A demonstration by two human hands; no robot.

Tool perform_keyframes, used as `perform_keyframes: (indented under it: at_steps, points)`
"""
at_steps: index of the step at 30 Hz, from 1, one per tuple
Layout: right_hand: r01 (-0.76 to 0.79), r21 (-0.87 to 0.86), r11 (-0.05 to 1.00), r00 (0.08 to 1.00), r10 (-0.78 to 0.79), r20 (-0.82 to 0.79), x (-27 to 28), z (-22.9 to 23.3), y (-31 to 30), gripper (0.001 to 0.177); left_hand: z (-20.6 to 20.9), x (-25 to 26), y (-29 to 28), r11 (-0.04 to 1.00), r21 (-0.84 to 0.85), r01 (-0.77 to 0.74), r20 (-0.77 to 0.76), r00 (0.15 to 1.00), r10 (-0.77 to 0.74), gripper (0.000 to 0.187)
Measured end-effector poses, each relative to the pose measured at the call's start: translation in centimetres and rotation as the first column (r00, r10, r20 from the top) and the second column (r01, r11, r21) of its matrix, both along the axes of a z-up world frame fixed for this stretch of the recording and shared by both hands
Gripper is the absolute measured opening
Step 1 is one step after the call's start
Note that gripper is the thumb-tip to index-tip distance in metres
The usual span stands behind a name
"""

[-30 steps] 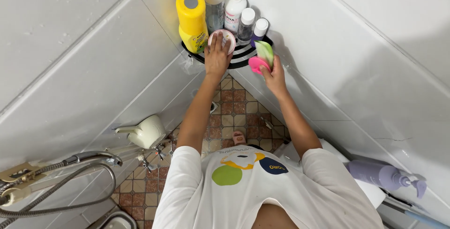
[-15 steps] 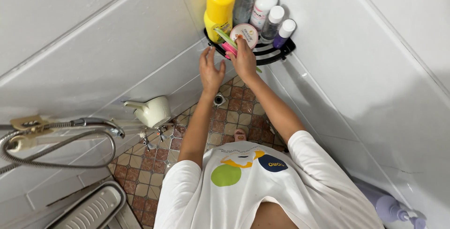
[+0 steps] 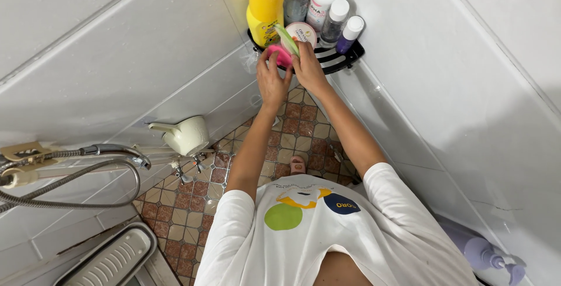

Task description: The person washes a shower handle and a bracket, then takes various bottles from a bucket and places them on a corner shelf, before washing a small container and a brush.

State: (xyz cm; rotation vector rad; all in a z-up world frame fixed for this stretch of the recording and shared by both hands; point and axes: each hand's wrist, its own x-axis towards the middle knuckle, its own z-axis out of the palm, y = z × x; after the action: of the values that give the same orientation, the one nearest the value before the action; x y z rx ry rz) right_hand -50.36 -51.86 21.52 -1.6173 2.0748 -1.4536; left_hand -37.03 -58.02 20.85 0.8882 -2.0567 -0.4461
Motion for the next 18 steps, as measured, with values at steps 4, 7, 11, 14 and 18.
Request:
perform_keyframes:
  at_steps: [4,7,11,14,18]
  points:
    - [0.145,-0.023,0.989,0.989,-0.145,-0.012,-1.4,-0.4,1.7,0.032,-0.9,-0.7,-0.9,0.995,0.004,-0.103,0.049,0.994,0.102,0.046]
    - [0.264,0.01,0.964,0.964,-0.265,0.039,-2.6,2.1,4.4,0.022,-1.0,-1.0,-0.5,0.994,-0.099,-0.035,0.067,0.997,0.041,0.049]
    - [0.316,0.124,0.94,0.936,-0.331,0.121,-4.4,6.1,8.1,0.015,-0.6,-2.7,-0.4,0.924,-0.251,0.287,0.33,0.923,-0.197,0.047]
    - [0.306,0.132,0.943,0.939,-0.322,0.124,-4.6,7.5,10.1,0.015,0.1,-4.4,-1.1,0.832,-0.287,0.475,0.506,0.812,-0.289,0.044]
    - [0.389,0.28,0.878,0.873,-0.448,0.194,-4.7,7.4,11.5,0.023,1.4,-4.1,-2.0,0.872,-0.175,0.458,0.515,0.797,-0.315,0.033]
